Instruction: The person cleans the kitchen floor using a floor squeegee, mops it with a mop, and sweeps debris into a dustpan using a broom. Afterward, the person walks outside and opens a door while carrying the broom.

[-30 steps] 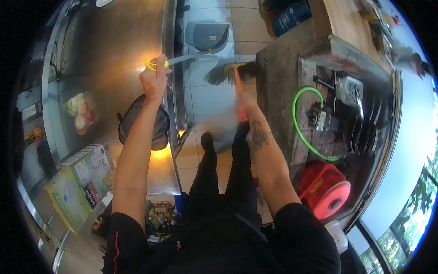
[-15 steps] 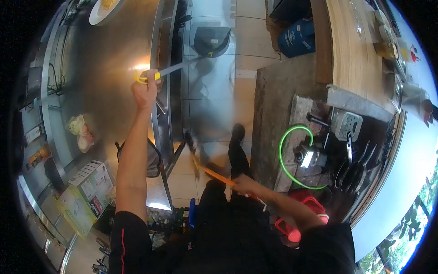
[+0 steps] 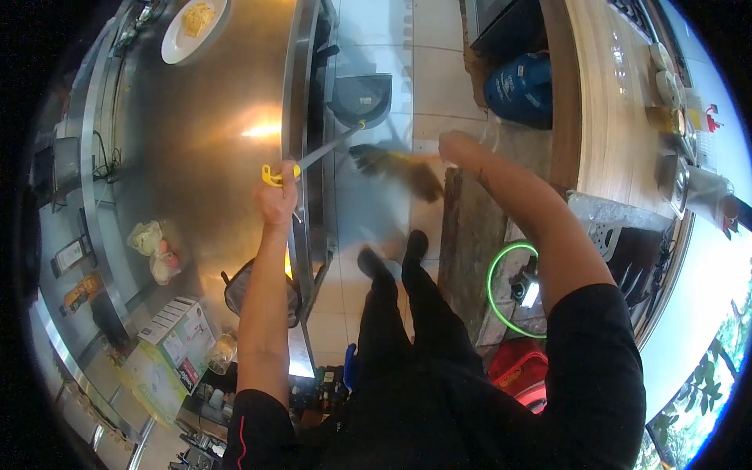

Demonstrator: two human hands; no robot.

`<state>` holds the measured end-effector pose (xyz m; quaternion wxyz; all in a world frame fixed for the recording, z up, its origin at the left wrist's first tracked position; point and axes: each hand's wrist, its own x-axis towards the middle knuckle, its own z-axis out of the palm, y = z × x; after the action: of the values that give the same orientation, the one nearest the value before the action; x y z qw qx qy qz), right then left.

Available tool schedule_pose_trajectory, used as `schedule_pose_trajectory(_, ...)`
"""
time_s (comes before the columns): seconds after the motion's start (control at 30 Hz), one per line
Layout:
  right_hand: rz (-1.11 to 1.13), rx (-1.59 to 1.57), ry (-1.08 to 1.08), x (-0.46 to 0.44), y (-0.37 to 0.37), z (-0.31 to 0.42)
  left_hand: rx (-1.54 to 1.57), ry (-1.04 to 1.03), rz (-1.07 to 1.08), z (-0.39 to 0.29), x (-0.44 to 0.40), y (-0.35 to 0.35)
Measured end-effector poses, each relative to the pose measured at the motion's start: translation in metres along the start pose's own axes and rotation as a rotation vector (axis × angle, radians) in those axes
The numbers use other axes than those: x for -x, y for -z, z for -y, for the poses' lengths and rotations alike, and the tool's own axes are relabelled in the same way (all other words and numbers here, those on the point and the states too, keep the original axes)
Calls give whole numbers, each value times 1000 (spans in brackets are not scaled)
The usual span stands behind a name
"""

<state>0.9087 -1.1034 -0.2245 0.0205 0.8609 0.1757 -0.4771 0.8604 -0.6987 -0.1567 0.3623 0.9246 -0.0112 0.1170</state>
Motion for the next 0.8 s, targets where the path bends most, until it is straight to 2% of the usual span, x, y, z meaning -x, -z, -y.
schedule_pose_trajectory(0.07,-337,-53,-161,-5,28,-13,-24,-6,21,1,-1,3)
schedule_pose_trajectory(0.2,-495,-60,-232,-17,67,-31,97,-13,6,5,1,0)
schedule_pose_trajectory(0.27,-669,-72,-249,-44,70,-50,110,19,0,3,-1,1)
schedule_pose_trajectory(0.33,-661,-42,-254,-60,81,-64,149,26,15,5,0,1)
schedule_pose_trajectory(0.4,-730,-182,-392,-27,83,-52,219,66,38,1,2,4)
schedule_pose_trajectory(0.47,-810,-43,-280,18,36,-41,290,112,66,-1,1,7)
schedule_pose_trajectory(0.5,-733,-201,-277,60,34,-19,298,185,89,-1,2,9)
schedule_pose_trajectory(0.53,-707,-512,-393,97,21,2,307,256,107,-3,-2,9)
schedule_pose_trajectory(0.57,-661,-695,-381,128,0,18,320,251,110,-8,-8,13)
schedule_pose_trajectory(0.6,-896,-609,-370,174,-4,49,331,274,108,-17,-16,18)
schedule_pose_trajectory(0.63,-711,-931,-326,213,15,69,341,303,109,-27,-26,21)
schedule_pose_trajectory(0.73,-532,-1154,-565,247,-21,107,258,322,136,-53,-56,29)
schedule_pose_trajectory(0.77,-336,-1101,-440,229,-42,103,262,320,138,-61,-67,28)
schedule_pose_trajectory(0.8,-141,-1044,-320,219,-28,104,229,225,137,-68,-77,28)
